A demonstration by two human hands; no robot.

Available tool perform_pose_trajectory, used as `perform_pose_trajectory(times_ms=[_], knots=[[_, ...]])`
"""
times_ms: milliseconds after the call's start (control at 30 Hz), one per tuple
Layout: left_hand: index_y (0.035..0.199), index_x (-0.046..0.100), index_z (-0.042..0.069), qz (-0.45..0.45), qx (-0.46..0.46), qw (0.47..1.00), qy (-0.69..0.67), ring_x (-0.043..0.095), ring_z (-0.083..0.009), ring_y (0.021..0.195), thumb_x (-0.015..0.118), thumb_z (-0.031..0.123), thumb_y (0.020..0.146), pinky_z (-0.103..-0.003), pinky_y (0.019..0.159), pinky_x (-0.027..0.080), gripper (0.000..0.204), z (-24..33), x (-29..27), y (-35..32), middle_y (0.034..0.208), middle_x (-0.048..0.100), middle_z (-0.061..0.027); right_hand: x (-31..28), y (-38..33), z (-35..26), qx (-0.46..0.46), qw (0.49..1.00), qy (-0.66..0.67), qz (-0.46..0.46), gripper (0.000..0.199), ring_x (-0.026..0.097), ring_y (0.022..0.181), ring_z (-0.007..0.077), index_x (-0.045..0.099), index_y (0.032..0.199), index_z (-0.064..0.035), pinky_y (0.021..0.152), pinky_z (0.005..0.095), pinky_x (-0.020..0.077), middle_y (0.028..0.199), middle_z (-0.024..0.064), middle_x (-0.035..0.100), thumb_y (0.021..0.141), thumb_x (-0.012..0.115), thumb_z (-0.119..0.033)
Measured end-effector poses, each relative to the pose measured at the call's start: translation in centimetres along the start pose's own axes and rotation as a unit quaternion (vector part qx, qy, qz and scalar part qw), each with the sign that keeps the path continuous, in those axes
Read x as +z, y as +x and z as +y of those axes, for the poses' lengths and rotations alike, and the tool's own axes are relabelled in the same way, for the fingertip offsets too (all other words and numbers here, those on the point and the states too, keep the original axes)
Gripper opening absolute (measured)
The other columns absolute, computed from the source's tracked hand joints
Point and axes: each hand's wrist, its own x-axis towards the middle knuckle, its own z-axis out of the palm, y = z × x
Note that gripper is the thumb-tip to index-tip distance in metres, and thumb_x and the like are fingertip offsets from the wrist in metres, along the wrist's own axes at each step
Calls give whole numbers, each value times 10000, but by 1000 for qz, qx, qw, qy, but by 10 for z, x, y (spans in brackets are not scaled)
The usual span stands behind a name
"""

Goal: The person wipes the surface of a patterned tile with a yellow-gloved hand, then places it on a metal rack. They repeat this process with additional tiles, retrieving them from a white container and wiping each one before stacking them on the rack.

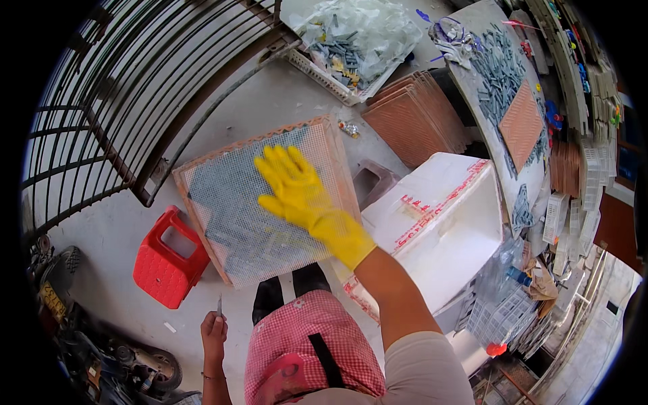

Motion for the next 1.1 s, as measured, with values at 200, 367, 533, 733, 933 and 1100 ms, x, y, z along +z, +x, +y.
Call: perform_pose_trajectory(times_ms=[200,367,533,733,933,1100], knots=[[827,446,83,63,21,998,-15,270,-14,440,417,189,896,-173,388,199,130,-7,8,8,554,355,50,16,45,0,45,991,-66,108,634,296,1256,300,357,1293,-41,1067,430,120,1330,165,358,790,518,-393],[859,420,99,121,87,981,-122,282,-11,462,442,86,850,-170,393,216,27,14,17,24,601,379,39,83,-37,-107,-169,983,34,-58,573,286,1271,237,415,1276,-101,1084,410,91,1348,79,366,804,484,-419],[913,498,104,109,27,987,-117,259,10,460,504,139,849,-164,395,198,73,9,-7,85,602,343,87,19,-16,-27,-114,993,-28,-18,557,305,1263,233,423,1267,-105,1079,401,117,1338,80,379,813,480,-422],[1170,484,88,17,32,986,-165,279,11,511,482,243,899,-159,445,220,312,-5,17,129,642,334,104,18,-53,-30,121,986,-93,71,598,337,1224,312,395,1273,-62,1059,439,151,1309,158,384,803,505,-416],[1273,365,106,4,4,977,-212,312,4,568,437,222,918,-152,491,261,380,3,24,123,711,369,89,97,-44,-143,104,992,3,65,596,315,1233,298,397,1270,-41,1055,467,135,1297,149,390,804,482,-403],[1295,336,110,-44,29,984,-170,318,2,571,449,158,908,-150,492,273,406,-5,13,123,724,378,89,88,26,-108,-75,990,-70,100,563,322,1234,285,428,1248,-52,1063,434,133,1303,126,399,813,461,-407]])
